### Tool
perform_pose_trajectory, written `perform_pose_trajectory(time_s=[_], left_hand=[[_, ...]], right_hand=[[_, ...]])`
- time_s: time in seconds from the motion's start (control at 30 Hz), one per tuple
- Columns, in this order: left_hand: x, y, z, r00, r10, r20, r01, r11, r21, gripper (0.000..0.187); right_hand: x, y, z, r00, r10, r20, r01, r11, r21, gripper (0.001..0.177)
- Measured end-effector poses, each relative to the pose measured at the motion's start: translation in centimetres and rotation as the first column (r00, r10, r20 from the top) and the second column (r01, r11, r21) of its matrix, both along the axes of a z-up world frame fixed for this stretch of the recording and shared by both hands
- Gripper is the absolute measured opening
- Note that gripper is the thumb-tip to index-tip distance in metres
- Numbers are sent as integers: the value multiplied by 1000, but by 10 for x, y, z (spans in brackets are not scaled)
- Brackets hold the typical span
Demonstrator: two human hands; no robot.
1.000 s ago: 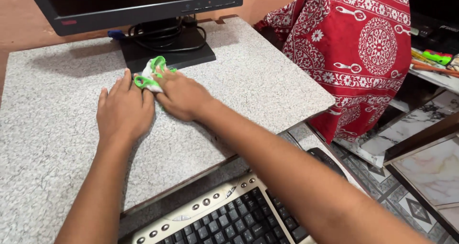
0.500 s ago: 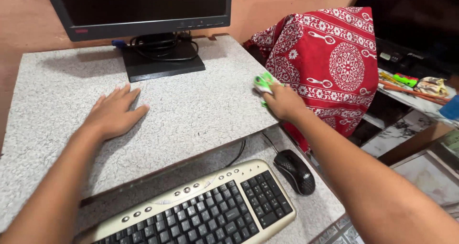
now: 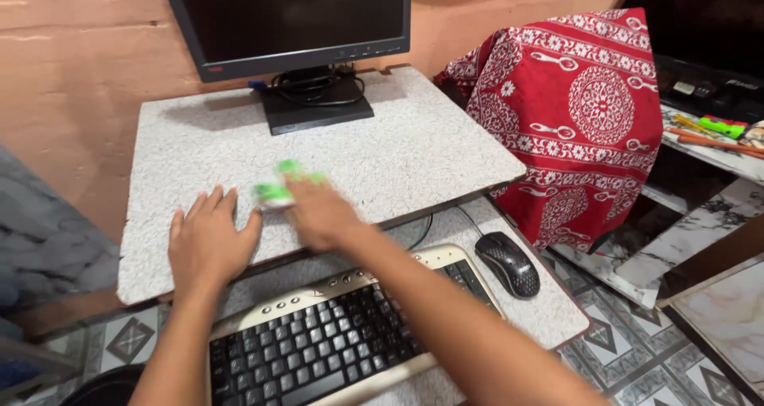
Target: The person wipes a speckled desk surface and a black Lenovo monitor using a green and white cloth. They clean the desk area around the monitor base, then wipe the monitor screen and bezel, and finally return to wipe the desk surface again.
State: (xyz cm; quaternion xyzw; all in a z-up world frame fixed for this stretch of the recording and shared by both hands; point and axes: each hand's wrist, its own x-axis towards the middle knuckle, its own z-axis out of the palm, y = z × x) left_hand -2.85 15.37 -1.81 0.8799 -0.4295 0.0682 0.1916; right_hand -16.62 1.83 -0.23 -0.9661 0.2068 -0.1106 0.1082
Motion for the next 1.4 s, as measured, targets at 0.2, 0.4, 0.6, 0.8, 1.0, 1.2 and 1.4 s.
perform_pose_trajectory(time_s=[0.2, 0.4, 0.6, 0.8, 1.0, 1.2, 1.4], left_hand=[[4, 4, 4, 999, -41, -11, 40, 995, -88, 58], [-11, 6, 14, 1000, -15, -14, 14, 999, -41, 53], [-17, 1, 19, 1000, 15, -1, -15, 999, 29, 55], [-13, 1, 19, 1000, -14, 1, 13, 999, 50, 58], [-9, 1, 17, 1000, -5, -26, 7, 998, 70, 60], [-15, 5, 23, 996, -7, -83, 7, 1000, 2, 64], [-19, 8, 25, 999, -22, -29, 22, 1000, 2, 49]], right_hand=[[17, 29, -5, 997, 77, -15, -77, 996, -37, 60], [-135, -160, -21, 897, -365, -251, 388, 921, 48, 28], [-259, -227, 9, 715, -604, -354, 599, 789, -135, 59], [-158, -146, 15, 896, -404, -185, 400, 914, -62, 60], [-12, -38, 19, 942, -236, -238, 250, 968, 29, 60], [34, -4, -4, 988, 118, 98, -130, 983, 129, 65], [-63, -51, 27, 967, -82, 242, -41, 884, 465, 59]])
